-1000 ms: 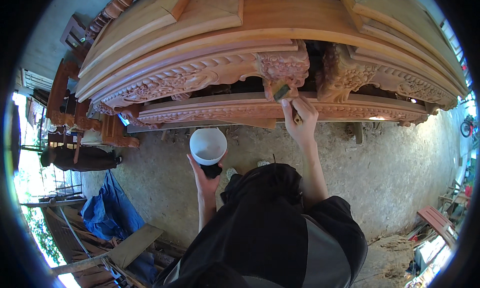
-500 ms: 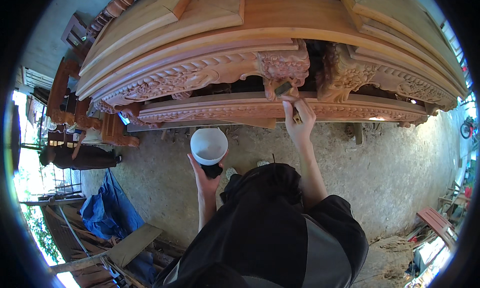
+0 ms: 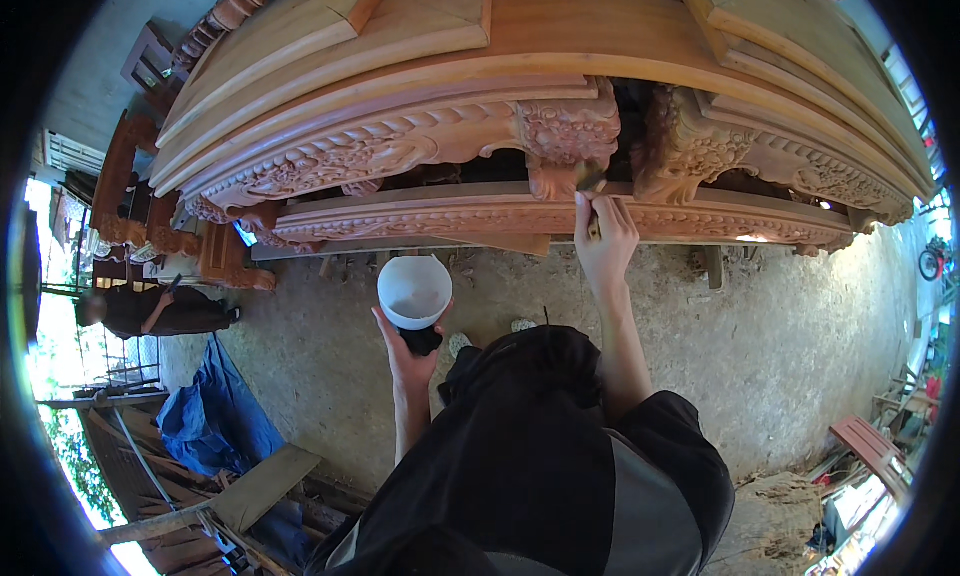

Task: The person applies finish to a carved wooden cabinet using a paintbrush while holding a plastic container.

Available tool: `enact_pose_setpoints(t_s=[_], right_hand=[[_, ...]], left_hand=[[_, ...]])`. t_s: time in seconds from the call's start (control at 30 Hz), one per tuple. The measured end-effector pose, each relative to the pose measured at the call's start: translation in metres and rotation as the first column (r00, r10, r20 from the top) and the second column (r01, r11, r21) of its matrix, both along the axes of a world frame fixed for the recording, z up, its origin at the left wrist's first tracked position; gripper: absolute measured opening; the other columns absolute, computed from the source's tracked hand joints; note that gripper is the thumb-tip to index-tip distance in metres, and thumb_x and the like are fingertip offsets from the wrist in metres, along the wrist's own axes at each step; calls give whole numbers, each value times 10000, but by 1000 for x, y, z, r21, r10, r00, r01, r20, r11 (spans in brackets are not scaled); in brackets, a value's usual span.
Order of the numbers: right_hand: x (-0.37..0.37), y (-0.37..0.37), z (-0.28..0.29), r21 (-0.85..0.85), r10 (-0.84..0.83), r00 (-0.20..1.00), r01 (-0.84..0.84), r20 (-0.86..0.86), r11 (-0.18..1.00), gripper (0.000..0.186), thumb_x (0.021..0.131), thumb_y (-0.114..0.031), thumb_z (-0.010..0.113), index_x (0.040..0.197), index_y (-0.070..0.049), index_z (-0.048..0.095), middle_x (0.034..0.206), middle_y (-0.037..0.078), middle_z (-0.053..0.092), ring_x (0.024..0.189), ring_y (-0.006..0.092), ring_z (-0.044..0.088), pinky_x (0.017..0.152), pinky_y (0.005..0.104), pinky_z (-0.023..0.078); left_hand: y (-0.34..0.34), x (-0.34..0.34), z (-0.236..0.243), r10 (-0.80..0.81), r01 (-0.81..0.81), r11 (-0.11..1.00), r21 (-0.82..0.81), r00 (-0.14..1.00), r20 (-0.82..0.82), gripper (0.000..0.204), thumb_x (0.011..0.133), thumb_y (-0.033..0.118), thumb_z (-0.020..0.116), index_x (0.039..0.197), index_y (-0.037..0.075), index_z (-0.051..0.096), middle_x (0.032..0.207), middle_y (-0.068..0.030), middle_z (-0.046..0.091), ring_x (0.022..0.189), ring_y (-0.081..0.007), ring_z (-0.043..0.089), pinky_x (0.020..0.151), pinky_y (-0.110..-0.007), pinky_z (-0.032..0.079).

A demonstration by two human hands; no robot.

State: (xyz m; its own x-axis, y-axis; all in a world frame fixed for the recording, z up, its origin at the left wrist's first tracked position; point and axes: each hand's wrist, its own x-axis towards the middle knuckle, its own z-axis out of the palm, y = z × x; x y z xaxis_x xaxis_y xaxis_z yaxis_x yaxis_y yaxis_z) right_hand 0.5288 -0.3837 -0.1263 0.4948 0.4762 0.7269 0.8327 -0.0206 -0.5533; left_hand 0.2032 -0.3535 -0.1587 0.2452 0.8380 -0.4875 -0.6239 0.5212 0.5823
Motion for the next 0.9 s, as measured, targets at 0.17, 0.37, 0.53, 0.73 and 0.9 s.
enact_pose_setpoints(t_s=[0.17,0.37,0.53,0.73,0.9], right_hand=[[-5,1,-1,78,-56,998,56,3,995,64,917,-46,693,868,-26,658,823,99,692,709,297,656,648,368,512],[-6,8,-13,-34,193,968,-201,-161,979,76,900,-61,720,871,-24,660,817,81,690,703,290,641,623,362,500],[-17,9,-5,52,-41,999,40,20,998,105,892,-54,729,858,-21,635,829,88,686,727,278,640,642,354,497],[-18,7,-10,69,145,986,-139,-81,988,20,912,-8,684,910,-6,664,915,100,714,781,277,650,704,348,498],[-19,10,-11,80,41,999,-40,-5,996,18,912,0,679,918,4,663,938,102,715,812,289,651,716,351,499]], left_hand=[[-1,2,3,7,-7,1000,0,1000,9,676,968,699,443,1331,134,520,1111,-93,655,804,-238,621,639,-378,520],[2,-3,-5,-28,27,999,32,999,21,661,969,697,442,1336,153,516,1143,-82,646,842,-235,621,644,-376,516],[1,-2,-2,12,-12,1000,6,1000,16,664,968,699,443,1341,154,511,1137,-86,646,829,-240,620,643,-381,516],[1,-8,-6,-15,14,999,36,999,32,663,971,698,439,1346,156,507,1155,-85,639,849,-236,614,648,-380,514],[1,-1,4,28,-28,999,27,1000,-4,661,973,695,436,1342,151,510,1131,-87,647,815,-237,615,642,-374,513]])
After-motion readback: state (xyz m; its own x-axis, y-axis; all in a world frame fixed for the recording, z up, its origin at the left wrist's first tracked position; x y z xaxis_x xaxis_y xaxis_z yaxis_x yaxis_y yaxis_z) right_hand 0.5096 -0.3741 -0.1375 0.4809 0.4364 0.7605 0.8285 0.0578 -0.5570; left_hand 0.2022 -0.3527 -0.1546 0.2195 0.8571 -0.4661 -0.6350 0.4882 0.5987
